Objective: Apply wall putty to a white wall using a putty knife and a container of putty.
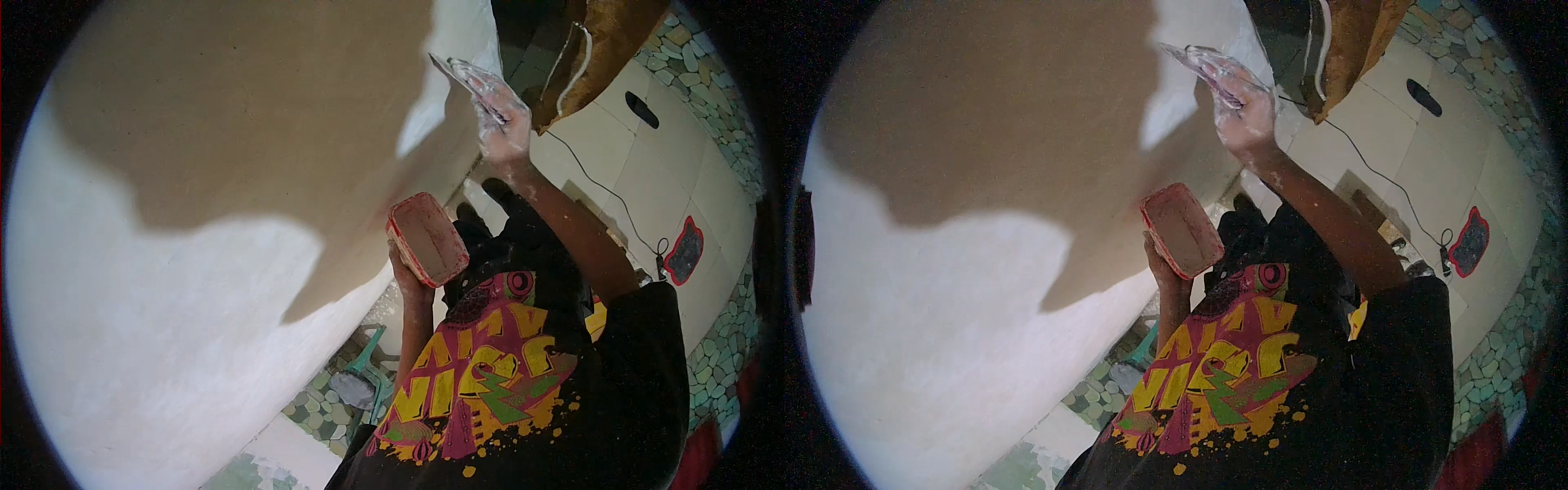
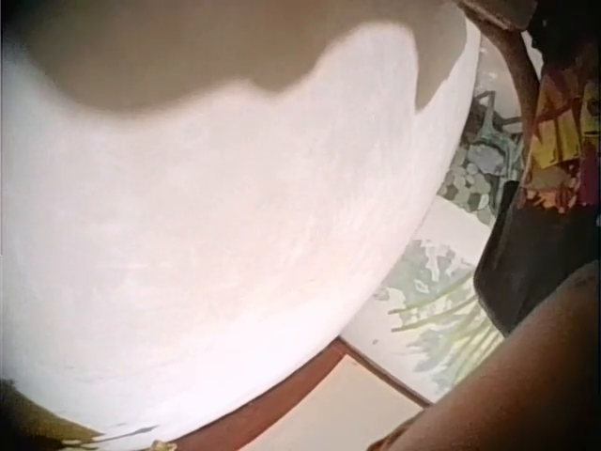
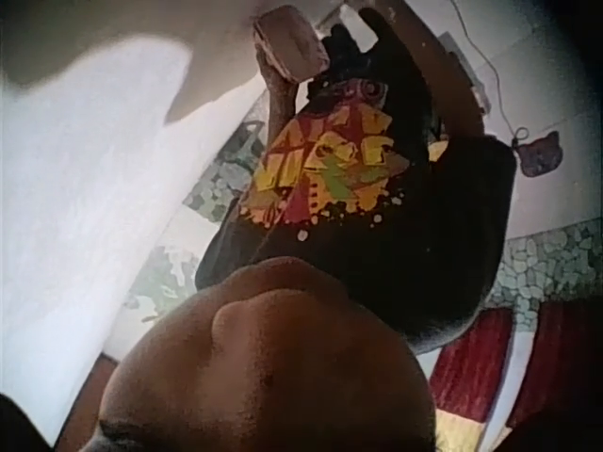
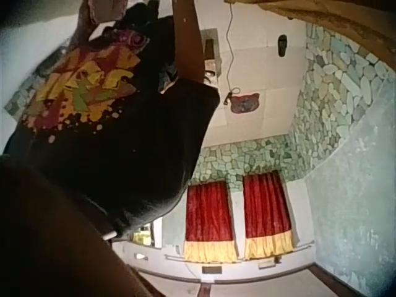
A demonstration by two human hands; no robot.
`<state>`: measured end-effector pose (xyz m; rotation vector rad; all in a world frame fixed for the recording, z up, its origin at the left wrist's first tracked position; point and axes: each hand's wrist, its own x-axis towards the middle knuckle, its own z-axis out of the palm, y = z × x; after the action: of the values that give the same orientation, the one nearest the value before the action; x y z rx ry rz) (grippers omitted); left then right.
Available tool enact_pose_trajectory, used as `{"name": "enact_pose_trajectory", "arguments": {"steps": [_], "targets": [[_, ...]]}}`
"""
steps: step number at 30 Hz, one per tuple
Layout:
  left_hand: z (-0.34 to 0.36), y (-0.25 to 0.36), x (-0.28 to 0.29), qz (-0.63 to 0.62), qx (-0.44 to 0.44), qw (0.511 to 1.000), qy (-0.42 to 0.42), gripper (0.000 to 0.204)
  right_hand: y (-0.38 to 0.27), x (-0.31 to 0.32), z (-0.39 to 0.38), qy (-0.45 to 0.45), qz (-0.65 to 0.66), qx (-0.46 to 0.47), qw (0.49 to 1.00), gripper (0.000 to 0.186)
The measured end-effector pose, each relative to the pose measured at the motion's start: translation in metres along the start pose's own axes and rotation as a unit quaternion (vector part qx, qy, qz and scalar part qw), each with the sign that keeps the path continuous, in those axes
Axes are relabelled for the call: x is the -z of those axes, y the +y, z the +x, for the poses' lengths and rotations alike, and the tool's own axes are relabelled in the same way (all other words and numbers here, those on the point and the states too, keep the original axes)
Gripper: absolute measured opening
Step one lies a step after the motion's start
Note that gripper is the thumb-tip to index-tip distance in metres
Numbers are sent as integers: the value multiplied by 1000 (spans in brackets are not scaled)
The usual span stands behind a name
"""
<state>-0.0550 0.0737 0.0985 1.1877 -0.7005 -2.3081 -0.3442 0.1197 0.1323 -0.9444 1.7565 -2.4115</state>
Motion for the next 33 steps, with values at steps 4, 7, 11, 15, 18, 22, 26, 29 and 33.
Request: {"name": "enact_pose_trajectory", "arguments": {"steps": [4,7,11,15,18,22,26,29,33], "targets": [[-5,-1,5,-11,-10,1000,3,64,3,-28,-30,-31,-187,120,975,30],[-2,-1,5,-31,12,999,-5,63,-3,-26,-34,-146,-151,100,973,29],[-2,4,-12,34,31,999,9,62,0,-5,-36,-243,-173,111,948,28],[-3,9,-17,26,24,999,15,63,-8,6,-29,-241,-281,191,909,33],[-6,5,-13,20,5,1000,18,63,-3,5,-22,-218,-342,245,881,40],[-14,-8,-1,8,1,999,37,64,39,3,-17,-230,-385,269,852,46],[-16,-20,12,11,-10,999,31,63,89,28,-42,-237,-404,286,836,55],[-18,-18,14,-9,8,999,51,63,83,38,-55,-263,-441,245,823,57],[-16,-14,6,4,12,999,53,63,82,50,-52,-143,-231,41,962,35]]}}
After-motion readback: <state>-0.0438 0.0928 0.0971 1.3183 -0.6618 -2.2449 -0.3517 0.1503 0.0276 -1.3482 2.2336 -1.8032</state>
